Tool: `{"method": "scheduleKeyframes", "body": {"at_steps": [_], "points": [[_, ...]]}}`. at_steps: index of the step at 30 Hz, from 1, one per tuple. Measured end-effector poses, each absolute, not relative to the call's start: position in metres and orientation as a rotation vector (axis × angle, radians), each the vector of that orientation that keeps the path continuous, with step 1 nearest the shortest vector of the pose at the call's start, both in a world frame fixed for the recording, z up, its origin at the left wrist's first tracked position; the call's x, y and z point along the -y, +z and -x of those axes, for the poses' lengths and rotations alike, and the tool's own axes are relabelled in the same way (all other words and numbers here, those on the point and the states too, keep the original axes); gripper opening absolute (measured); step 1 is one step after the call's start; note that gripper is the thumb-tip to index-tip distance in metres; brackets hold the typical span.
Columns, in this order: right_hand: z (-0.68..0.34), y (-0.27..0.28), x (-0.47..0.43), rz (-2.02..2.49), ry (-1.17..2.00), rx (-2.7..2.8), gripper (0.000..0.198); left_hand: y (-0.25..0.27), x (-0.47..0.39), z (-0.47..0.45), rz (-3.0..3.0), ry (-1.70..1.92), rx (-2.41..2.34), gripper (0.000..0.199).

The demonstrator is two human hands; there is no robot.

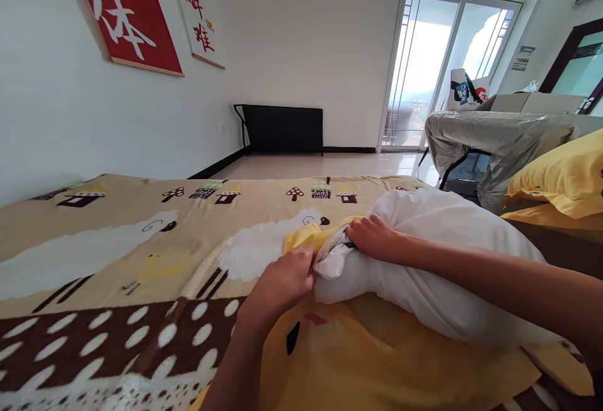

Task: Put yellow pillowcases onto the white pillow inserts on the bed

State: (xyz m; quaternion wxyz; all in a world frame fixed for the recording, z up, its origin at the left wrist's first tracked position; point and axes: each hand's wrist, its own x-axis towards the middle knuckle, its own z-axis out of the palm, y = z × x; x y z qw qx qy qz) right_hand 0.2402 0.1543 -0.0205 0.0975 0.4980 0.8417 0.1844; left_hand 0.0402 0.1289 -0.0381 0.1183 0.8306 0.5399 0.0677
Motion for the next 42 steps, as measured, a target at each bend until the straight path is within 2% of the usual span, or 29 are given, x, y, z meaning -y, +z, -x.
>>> {"method": "scheduleKeyframes", "body": {"at_steps": [5,12,20,28,33,36,39,42], "points": [[-0.242,-0.022,-0.156,-1.473,0.572,-2.494,0.023,-0.040,-0.124,-0.060,-2.395,-0.075,-1.871,0.019],[-0.241,-0.023,-0.156,-1.489,0.550,-2.494,0.024,-0.045,-0.136,-0.048,-2.401,-0.196,-1.856,0.021],[-0.237,-0.043,-0.155,-1.442,0.559,-2.552,0.023,-0.013,-0.101,-0.034,-2.416,-0.167,-1.911,0.016],[-0.217,-0.075,-0.150,-1.462,0.604,-2.624,0.024,-0.014,-0.090,-0.032,-2.455,-0.099,-1.743,0.019],[-0.213,-0.080,-0.147,-1.489,0.637,-2.676,0.027,-0.014,-0.113,-0.050,-2.488,0.078,-1.809,0.025],[-0.212,-0.072,-0.145,-1.470,0.598,-2.711,0.023,-0.010,-0.131,-0.069,-2.461,0.260,-1.944,0.021],[-0.211,-0.060,-0.141,-1.472,0.543,-2.722,0.020,0.005,-0.142,-0.081,-2.436,0.414,-1.951,0.019],[-0.212,-0.046,-0.135,-1.469,0.500,-2.740,0.020,0.030,-0.144,-0.085,-2.357,0.611,-1.833,0.029]]}}
